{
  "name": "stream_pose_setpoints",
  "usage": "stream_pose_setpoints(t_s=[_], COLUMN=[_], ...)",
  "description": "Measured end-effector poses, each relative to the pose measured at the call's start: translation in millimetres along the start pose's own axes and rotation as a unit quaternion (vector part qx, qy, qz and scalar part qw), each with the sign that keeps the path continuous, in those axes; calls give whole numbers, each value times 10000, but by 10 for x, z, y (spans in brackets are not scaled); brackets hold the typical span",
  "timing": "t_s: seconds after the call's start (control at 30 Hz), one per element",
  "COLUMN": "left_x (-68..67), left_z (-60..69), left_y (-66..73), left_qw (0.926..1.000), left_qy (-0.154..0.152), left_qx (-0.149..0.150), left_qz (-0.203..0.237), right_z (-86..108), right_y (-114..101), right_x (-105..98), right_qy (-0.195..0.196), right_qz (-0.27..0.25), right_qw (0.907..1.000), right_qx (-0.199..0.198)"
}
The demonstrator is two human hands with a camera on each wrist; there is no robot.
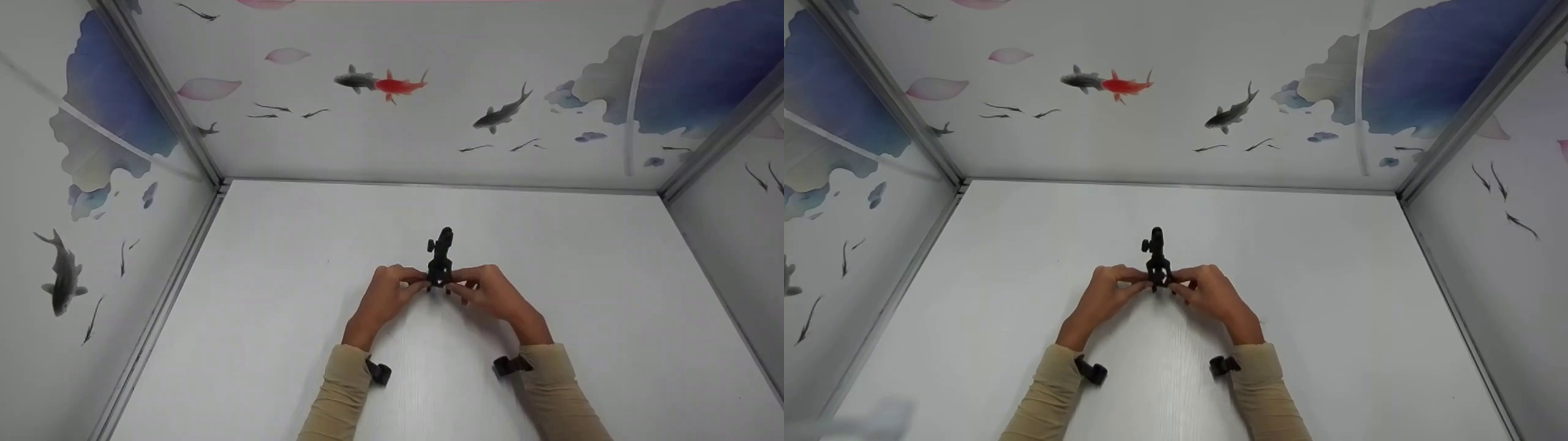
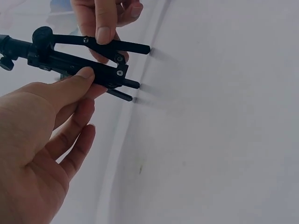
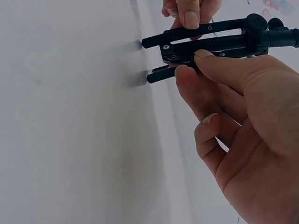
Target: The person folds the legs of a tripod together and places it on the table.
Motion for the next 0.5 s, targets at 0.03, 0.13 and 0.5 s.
stream_pose_setpoints(t_s=[0.03,0.13,0.5], left_x=[2,16,105], left_z=[1,0,9], left_y=[1,5,-12], left_qw=[10000,9997,9966], left_qy=[-9,-63,-392], left_qx=[-16,-9,-363], left_qz=[33,251,625], right_z=[4,18,2], right_y=[10,35,38], right_x=[-10,-35,-15], right_qy=[38,169,404], right_qz=[33,95,230], right_qw=[10000,9997,9989], right_qx=[44,117,36])
Point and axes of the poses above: each hand's wrist, its own z-axis away from the middle knuckle, its own x-axis out of the palm, y = z × x, the point moved 5 cm from there along -z, towards the middle knuckle
